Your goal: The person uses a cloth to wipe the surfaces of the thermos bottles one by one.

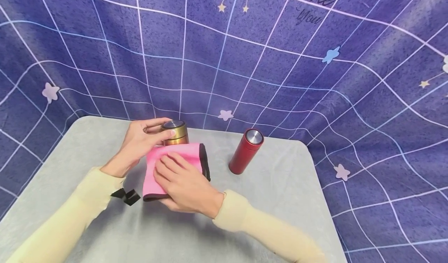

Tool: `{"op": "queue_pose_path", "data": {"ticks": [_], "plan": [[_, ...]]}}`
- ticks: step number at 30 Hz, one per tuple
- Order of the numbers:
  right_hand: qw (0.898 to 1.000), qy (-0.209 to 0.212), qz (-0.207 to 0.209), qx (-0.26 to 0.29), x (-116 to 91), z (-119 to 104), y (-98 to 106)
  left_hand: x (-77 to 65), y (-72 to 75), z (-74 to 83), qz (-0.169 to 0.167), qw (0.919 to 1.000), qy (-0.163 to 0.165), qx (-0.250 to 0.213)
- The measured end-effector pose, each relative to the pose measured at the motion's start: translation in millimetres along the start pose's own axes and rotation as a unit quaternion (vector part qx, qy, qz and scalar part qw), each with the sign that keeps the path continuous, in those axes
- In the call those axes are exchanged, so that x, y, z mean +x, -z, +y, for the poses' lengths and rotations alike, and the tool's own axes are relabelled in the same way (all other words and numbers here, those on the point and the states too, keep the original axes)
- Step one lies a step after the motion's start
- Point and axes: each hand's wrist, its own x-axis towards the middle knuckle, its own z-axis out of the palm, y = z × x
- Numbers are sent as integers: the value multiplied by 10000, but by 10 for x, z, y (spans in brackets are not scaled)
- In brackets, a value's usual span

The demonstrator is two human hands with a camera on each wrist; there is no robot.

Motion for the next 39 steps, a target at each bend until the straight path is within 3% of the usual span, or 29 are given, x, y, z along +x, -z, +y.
{"op": "queue_pose_path", "data": {"ticks": [9,15,26,34,39], "plan": [[9960,92,-637,-619,220,-68,43,-7,-36,-1,63,9998,-45,187],[9946,216,-775,-656,232,-95,13,-13,-27,-23,113,9991,-38,404],[9908,276,-1118,-711,230,-248,-87,-27,-34,-35,35,9998,130,171],[9689,484,-2159,-1108,206,-477,-132,-27,-62,-32,35,9997,181,-183],[9598,538,-2460,-1236,149,-566,-154,-25,-64,-23,33,9994,243,-247]]}}
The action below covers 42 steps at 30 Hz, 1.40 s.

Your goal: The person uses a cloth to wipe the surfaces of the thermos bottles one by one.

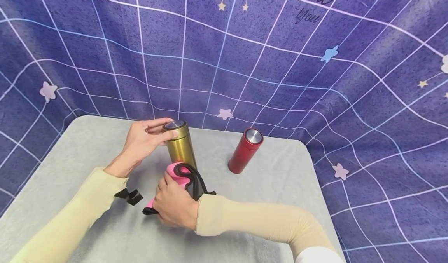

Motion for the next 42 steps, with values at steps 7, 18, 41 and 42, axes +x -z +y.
{"op": "queue_pose_path", "data": {"ticks": [7,18,41,42], "plan": [[9999,21,-104,70,-31,-101,-68,-11,31,1,83,10000,25,-9],[9997,75,-17,236,-109,-221,-172,-25,55,54,191,9997,6,-148],[9847,-212,-28,1728,-255,-1,-459,44,52,90,626,9900,-191,-1250],[9803,-234,42,1962,-263,25,-471,47,55,93,651,9899,-198,-1243]]}}
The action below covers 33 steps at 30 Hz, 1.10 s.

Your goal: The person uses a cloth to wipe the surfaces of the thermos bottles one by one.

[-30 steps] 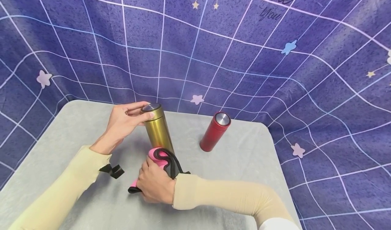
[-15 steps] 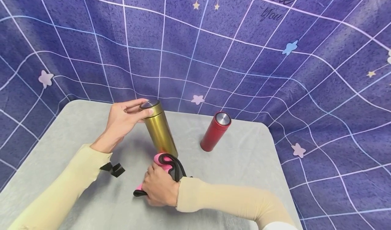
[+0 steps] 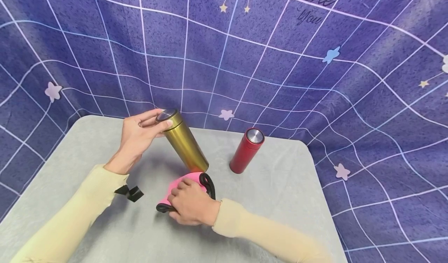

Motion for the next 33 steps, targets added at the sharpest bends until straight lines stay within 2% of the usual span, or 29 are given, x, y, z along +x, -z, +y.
{"op": "queue_pose_path", "data": {"ticks": [2,4,6,8,11,13,15,17,18,19,23,25,27,29,33], "plan": [[9975,-39,212,668,-22,59,-7,9,4,4,46,10000,-15,85],[9870,-55,517,1521,-56,123,-15,13,9,8,85,9998,-29,163],[9664,-112,834,2428,-108,185,-28,8,18,3,119,9997,-29,219],[9400,-222,1074,3230,-176,236,-38,-3,18,-4,161,9995,-28,269],[8858,-619,1156,4451,-293,288,-42,-22,18,-28,217,9992,-19,335],[8363,-1041,1131,5262,-372,310,-39,-31,16,-41,229,9989,-32,414],[7811,-1467,1172,5955,-444,334,-40,-35,18,-52,223,9985,-57,503],[7318,-1797,1357,6432,-513,366,-43,-36,25,-58,202,9980,-71,590],[7111,-1953,1491,6587,-545,384,-41,-35,33,-61,188,9977,-76,642],[6916,-2056,1646,6726,-576,407,-37,-39,44,-62,182,9971,-74,739],[6249,-2630,2347,6966,-691,506,2,-55,86,-63,213,9910,-56,1320],[5959,-2922,2749,6957,-738,556,24,-65,96,-61,233,9856,-86,1673],[5818,-3252,3128,6767,-765,602,36,-73,95,-61,228,9815,-122,1897],[5750,-3479,3427,6565,-770,647,32,-84,90,-67,210,9788,-177,2032],[5816,-3790,3693,6178,-713,737,-4,-117,70,-104,102,9794,-379,1982]]}}
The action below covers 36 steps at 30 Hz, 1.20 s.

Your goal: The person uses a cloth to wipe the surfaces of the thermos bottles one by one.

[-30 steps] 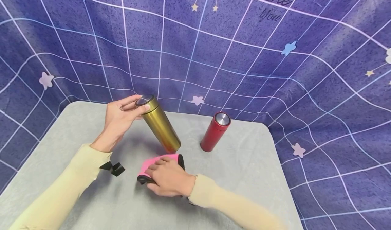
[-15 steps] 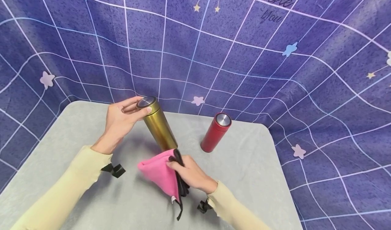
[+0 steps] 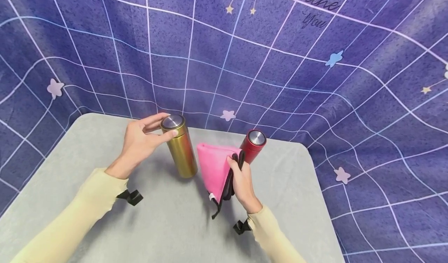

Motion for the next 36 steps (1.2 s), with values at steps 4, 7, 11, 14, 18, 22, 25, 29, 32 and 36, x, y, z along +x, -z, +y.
{"op": "queue_pose_path", "data": {"ticks": [4,7,11,14,18,22,25,29,32,36], "plan": [[9997,77,221,-110,130,34,-51,-28,-72,-32,-267,9977,-479,-406],[9993,81,335,-142,286,217,-81,-59,-137,-59,-461,9947,-717,-582],[9988,310,354,-117,427,335,-134,-117,-195,-112,-550,9947,-772,-411],[9985,408,302,-209,448,230,-189,-151,-205,-159,-625,9946,-774,-297],[9976,565,258,-316,473,98,-258,-177,-201,-205,-690,9945,-753,-222],[9968,726,196,-280,468,-116,-343,-196,-193,-239,-729,9946,-719,-183],[9954,833,4,-470,477,-207,-409,-212,-183,-268,-758,9943,-726,-169],[9890,1196,-329,-802,478,-262,-467,-225,-186,-304,-842,9930,-817,-150],[9817,1515,-502,-1039,478,-259,-478,-227,-203,-329,-887,9921,-862,-195],[9726,1890,-632,-1197,485,-242,-476,-218,-244,-404,-828,9921,-937,-80]]}}
